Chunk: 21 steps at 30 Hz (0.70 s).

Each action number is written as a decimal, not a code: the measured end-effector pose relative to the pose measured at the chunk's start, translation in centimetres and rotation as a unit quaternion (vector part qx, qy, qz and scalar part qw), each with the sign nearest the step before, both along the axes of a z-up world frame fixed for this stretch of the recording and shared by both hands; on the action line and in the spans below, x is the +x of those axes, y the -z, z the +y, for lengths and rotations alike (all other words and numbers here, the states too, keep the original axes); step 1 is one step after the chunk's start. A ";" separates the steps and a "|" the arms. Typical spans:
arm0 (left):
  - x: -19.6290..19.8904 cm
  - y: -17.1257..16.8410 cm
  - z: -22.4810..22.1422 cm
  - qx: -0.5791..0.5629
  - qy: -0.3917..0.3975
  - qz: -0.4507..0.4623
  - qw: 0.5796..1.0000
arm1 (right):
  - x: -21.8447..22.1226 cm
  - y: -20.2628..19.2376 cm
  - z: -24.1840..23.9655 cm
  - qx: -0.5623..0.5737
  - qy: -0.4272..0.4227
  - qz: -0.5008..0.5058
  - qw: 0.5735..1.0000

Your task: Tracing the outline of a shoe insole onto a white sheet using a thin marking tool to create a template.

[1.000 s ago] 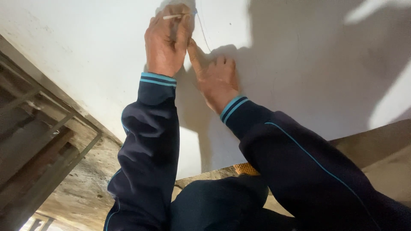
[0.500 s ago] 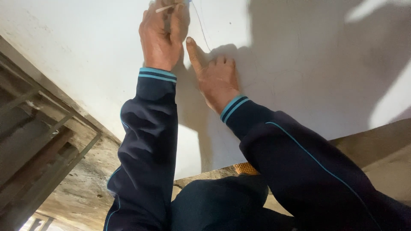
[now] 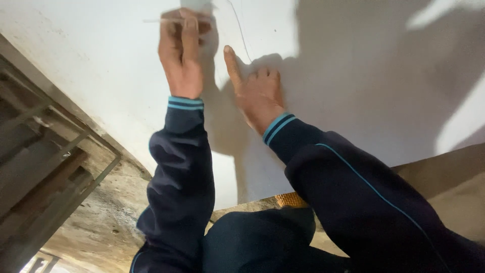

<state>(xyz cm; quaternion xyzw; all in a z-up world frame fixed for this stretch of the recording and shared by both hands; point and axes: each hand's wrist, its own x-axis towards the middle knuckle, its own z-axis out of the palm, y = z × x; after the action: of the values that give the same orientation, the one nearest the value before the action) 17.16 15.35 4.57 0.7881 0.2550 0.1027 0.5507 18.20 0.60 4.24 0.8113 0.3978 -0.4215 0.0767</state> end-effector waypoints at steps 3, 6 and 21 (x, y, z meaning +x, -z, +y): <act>-1.0 0.6 -0.6 -0.179 -0.039 -0.047 0.982 | -0.3 0.6 0.3 -0.014 -0.002 0.001 1.000; -1.8 2.1 -0.6 -0.286 -0.058 -0.114 0.950 | -1.2 1.4 0.4 -0.017 -0.036 -0.083 0.996; -1.6 1.7 -0.1 -0.278 -0.158 -0.042 0.947 | 1.2 0.7 1.0 0.048 -0.231 -0.245 0.940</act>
<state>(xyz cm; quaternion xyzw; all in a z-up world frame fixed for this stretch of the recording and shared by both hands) 15.54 15.21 2.91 0.5483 0.3714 0.1469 0.7347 19.43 1.55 3.58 0.7777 0.5634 -0.1608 0.2280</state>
